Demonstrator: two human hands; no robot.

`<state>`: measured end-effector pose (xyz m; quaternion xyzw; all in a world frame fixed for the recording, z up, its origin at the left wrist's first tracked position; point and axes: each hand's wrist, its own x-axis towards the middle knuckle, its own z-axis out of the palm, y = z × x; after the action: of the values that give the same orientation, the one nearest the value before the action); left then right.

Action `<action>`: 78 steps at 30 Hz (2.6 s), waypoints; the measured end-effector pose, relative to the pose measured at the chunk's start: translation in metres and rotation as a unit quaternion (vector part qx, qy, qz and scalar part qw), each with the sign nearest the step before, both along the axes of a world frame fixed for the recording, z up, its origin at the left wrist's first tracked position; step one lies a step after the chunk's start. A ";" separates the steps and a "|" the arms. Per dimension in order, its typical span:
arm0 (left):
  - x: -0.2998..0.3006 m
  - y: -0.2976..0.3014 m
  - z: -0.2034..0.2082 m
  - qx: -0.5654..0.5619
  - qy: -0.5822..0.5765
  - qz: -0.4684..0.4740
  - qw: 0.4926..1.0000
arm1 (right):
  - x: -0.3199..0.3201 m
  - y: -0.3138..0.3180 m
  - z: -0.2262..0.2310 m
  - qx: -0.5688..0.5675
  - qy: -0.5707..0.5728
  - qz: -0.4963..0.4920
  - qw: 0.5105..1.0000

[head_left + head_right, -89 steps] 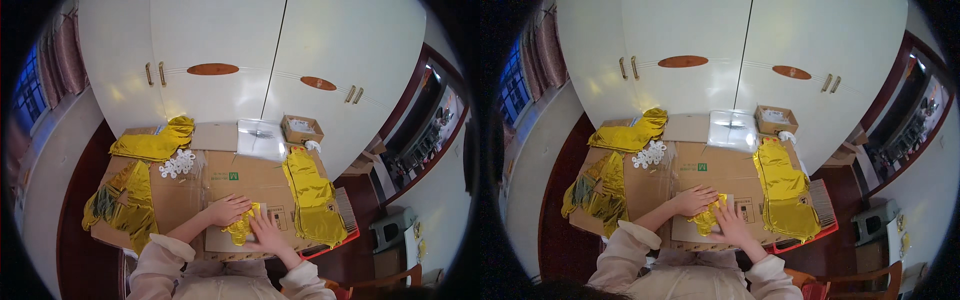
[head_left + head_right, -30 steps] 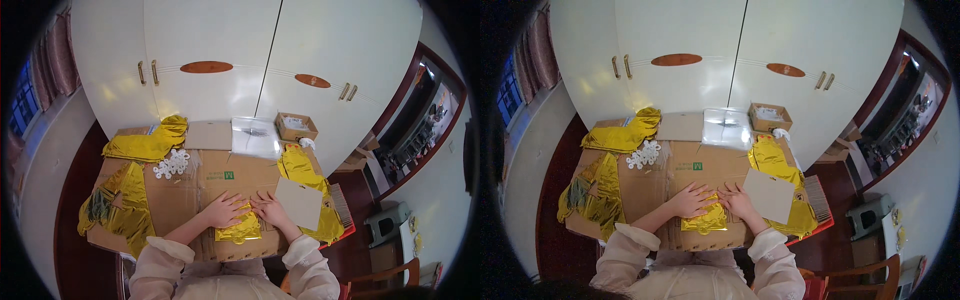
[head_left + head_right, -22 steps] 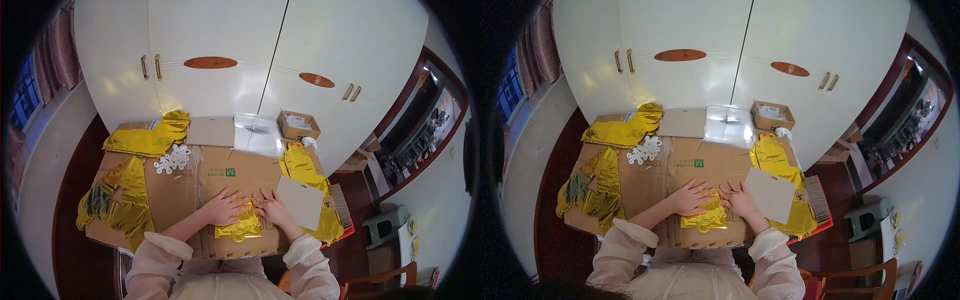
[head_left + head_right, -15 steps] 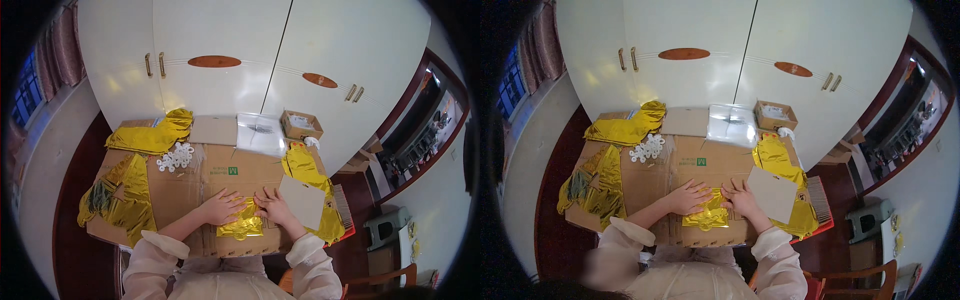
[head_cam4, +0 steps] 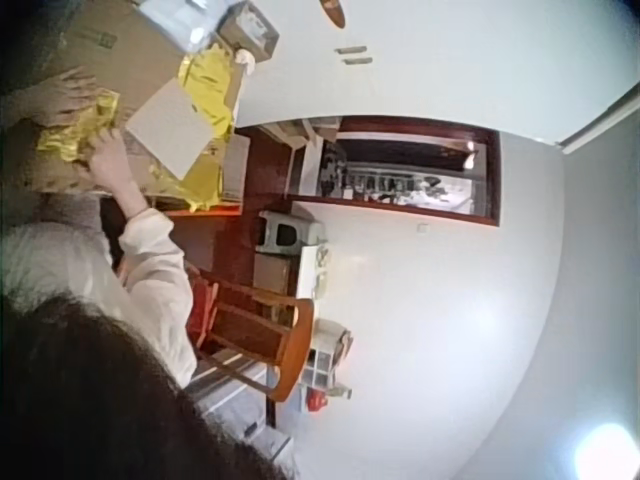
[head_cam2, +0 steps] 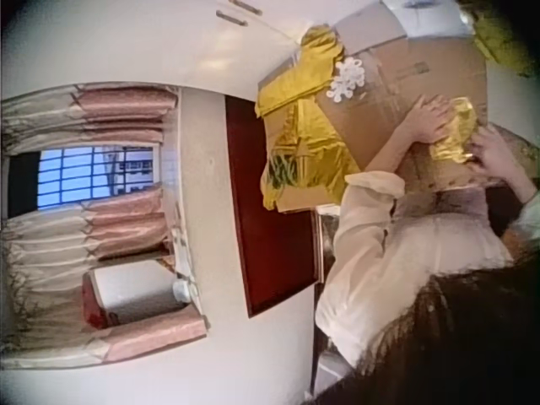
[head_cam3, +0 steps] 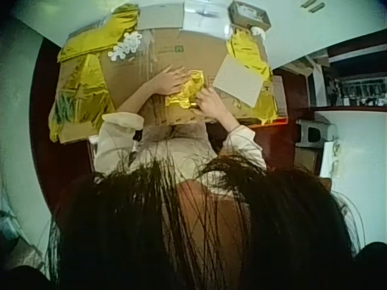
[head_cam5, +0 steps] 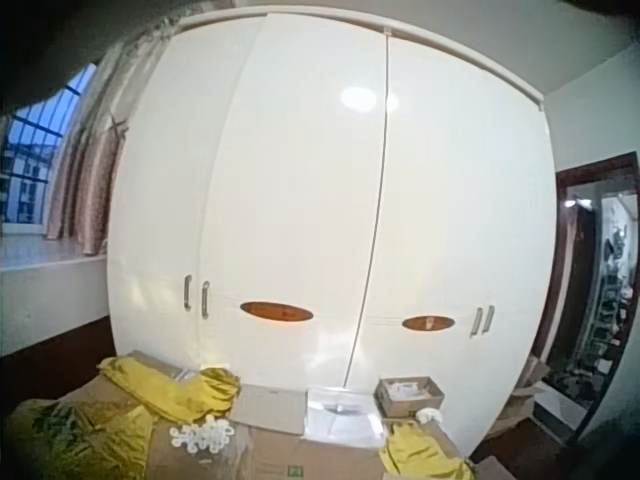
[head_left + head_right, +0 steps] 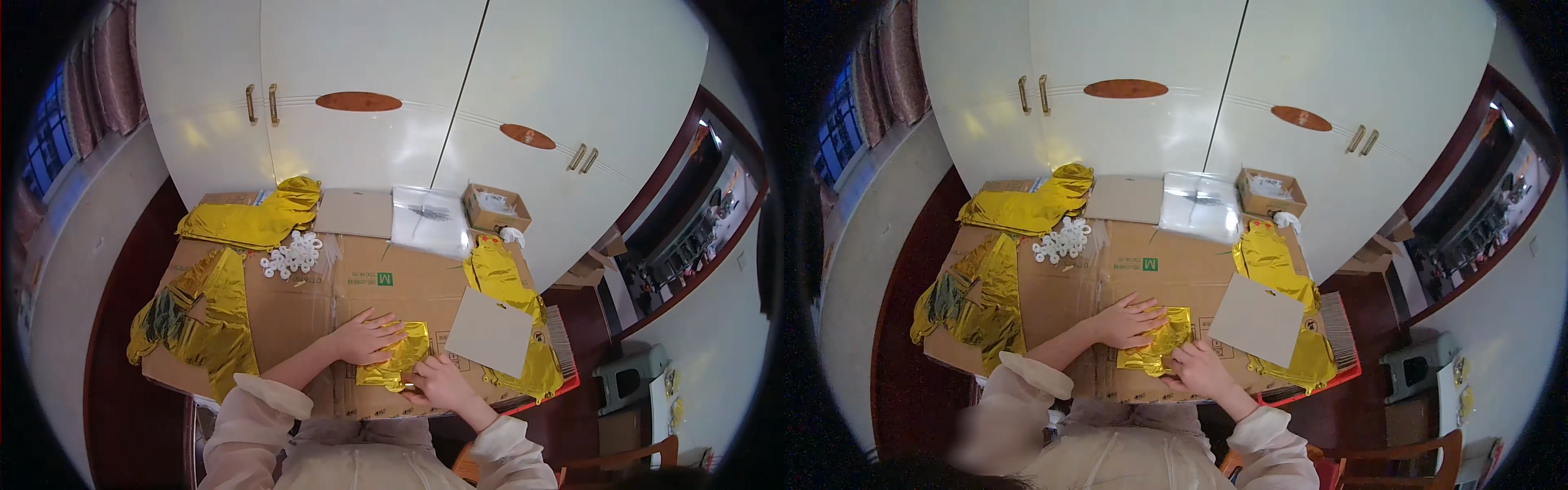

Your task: Folding gold metallic bags and placing them into cardboard boxes.

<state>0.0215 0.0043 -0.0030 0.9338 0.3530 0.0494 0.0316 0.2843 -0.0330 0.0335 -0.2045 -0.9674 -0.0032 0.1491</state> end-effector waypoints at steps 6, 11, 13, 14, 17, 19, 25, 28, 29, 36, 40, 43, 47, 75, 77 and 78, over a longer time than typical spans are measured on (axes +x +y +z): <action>-0.001 0.001 -0.002 -0.004 -0.003 -0.002 1.000 | -0.010 -0.007 0.000 0.032 -0.005 -0.073 0.997; -0.002 0.006 -0.001 -0.070 -0.001 0.013 0.997 | -0.024 -0.003 0.003 0.043 0.070 -0.082 0.993; -0.001 0.009 -0.002 -0.102 -0.008 0.023 0.994 | -0.028 0.001 -0.003 0.009 0.095 -0.102 0.990; -0.002 0.010 -0.002 -0.126 -0.014 0.029 0.991 | -0.029 0.002 -0.010 -0.021 0.113 -0.118 0.986; 0.000 0.012 0.003 -0.175 -0.031 0.038 0.983 | -0.035 0.009 -0.024 -0.029 0.139 -0.184 0.973; -0.003 0.014 0.001 -0.179 -0.034 0.037 0.983 | -0.043 0.009 -0.025 -0.033 0.142 -0.228 0.963; -0.004 0.017 -0.005 -0.181 -0.022 0.033 0.983 | -0.058 0.011 -0.018 0.031 0.175 -0.263 0.948; -0.004 0.018 -0.003 -0.167 -0.009 0.023 0.986 | -0.053 0.011 -0.022 0.077 0.125 -0.184 0.972; -0.004 0.019 -0.002 -0.179 -0.013 0.024 0.984 | -0.050 0.011 -0.028 0.058 0.090 -0.144 0.984; -0.004 0.017 0.003 -0.176 0.003 0.019 0.984 | -0.057 0.004 -0.046 0.027 0.079 -0.099 0.992; -0.005 0.019 -0.003 -0.184 -0.016 0.018 0.983 | -0.059 -0.004 -0.037 0.003 0.048 -0.125 0.991; -0.006 0.021 -0.008 -0.194 -0.026 0.020 0.980 | -0.063 -0.008 -0.032 0.016 0.050 -0.128 0.990; -0.008 0.024 -0.007 -0.194 -0.026 0.007 0.981 | -0.066 -0.012 -0.028 -0.035 0.048 -0.142 0.988; 0.001 0.014 0.007 -0.161 0.018 0.021 0.987 | -0.065 -0.033 -0.019 -0.079 -0.020 -0.176 0.981; 0.001 0.013 0.005 -0.147 0.028 0.021 0.989 | -0.068 -0.037 -0.019 -0.069 -0.011 -0.171 0.983; 0.001 0.011 0.007 -0.136 0.034 0.020 0.990 | -0.069 -0.039 -0.019 -0.063 -0.006 -0.169 0.984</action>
<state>0.0228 0.0156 0.0043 0.9148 0.3756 -0.0304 0.1453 0.2153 -0.0721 0.0149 -0.3737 -0.9182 0.0318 0.1275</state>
